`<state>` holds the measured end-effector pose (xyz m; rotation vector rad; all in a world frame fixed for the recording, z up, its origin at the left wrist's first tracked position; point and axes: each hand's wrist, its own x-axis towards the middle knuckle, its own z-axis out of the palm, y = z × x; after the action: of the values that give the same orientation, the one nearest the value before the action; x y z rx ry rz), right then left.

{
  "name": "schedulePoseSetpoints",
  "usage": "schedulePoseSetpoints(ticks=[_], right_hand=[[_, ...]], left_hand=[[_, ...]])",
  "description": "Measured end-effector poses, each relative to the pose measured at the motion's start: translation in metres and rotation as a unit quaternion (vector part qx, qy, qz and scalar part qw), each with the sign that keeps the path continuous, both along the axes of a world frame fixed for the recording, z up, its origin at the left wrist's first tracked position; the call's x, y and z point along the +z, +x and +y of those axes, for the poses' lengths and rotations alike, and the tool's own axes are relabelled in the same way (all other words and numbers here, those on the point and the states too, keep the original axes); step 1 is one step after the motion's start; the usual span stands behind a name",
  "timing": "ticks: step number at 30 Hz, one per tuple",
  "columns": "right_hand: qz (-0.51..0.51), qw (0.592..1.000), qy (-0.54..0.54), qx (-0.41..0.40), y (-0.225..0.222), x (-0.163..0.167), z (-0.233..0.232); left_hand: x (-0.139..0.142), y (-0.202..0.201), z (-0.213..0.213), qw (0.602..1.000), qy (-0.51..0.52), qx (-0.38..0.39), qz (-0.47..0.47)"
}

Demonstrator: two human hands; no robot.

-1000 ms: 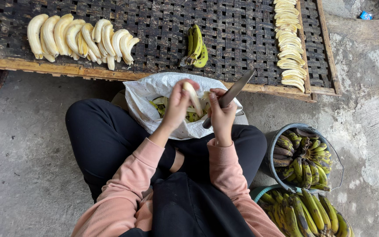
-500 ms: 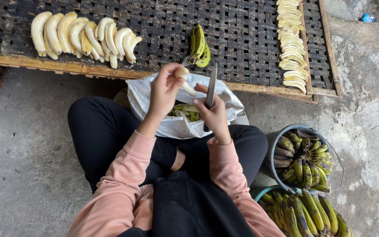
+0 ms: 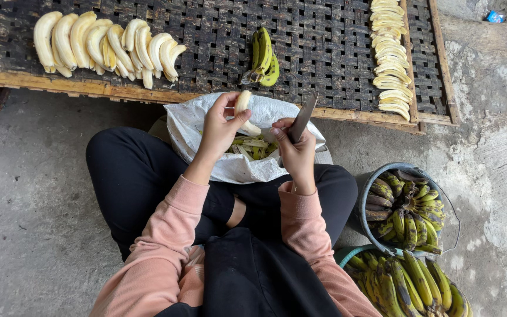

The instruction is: The person sits on the ground and peels green bananas with a knife, cutting the peel and pulling it off by hand. Peeled bananas are placed on a woven bamboo rack and discarded peels drop into a white sack on the lap; unpeeled bananas are taken from buckets beside the person.

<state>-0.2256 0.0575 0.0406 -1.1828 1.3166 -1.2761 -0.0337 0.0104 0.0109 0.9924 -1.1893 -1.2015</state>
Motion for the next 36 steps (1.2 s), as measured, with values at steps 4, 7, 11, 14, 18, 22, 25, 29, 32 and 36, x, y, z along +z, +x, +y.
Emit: schedulePoseSetpoints(ticks=[4,7,11,14,18,22,25,29,32,36], right_hand=[[0.164,0.979,-0.108,0.062,-0.006,0.006,-0.004],[0.317,0.942,-0.089,0.061,-0.005,0.005,-0.004],[0.265,0.958,-0.071,0.085,0.005,0.005,0.006],[0.161,0.967,-0.123,0.154,0.017,0.009,0.015],[0.113,0.961,-0.144,0.207,0.036,0.015,0.038],[0.142,0.953,-0.174,0.204,0.045,0.024,0.046],[0.144,0.950,-0.186,0.207,0.046,0.034,0.045],[0.143,0.948,-0.184,0.215,0.045,0.041,0.045],[0.149,0.947,-0.183,0.217,0.041,0.043,0.045],[0.147,0.942,-0.201,0.225,0.039,0.041,0.045]], left_hand=[[0.001,0.012,-0.004,0.983,0.075,-0.006,0.168],[0.004,0.020,-0.001,0.964,0.083,0.004,0.253],[0.009,0.012,-0.008,0.950,0.074,0.079,0.292],[0.014,0.005,-0.014,0.933,0.074,0.128,0.328],[0.024,0.002,-0.017,0.926,0.042,0.157,0.342],[0.036,0.000,-0.009,0.933,-0.013,0.158,0.322],[0.044,-0.002,-0.005,0.940,-0.037,0.158,0.301],[0.054,-0.007,-0.004,0.938,-0.097,0.171,0.286],[0.059,-0.010,-0.003,0.938,-0.114,0.180,0.273],[0.064,-0.011,-0.001,0.937,-0.131,0.182,0.268]])
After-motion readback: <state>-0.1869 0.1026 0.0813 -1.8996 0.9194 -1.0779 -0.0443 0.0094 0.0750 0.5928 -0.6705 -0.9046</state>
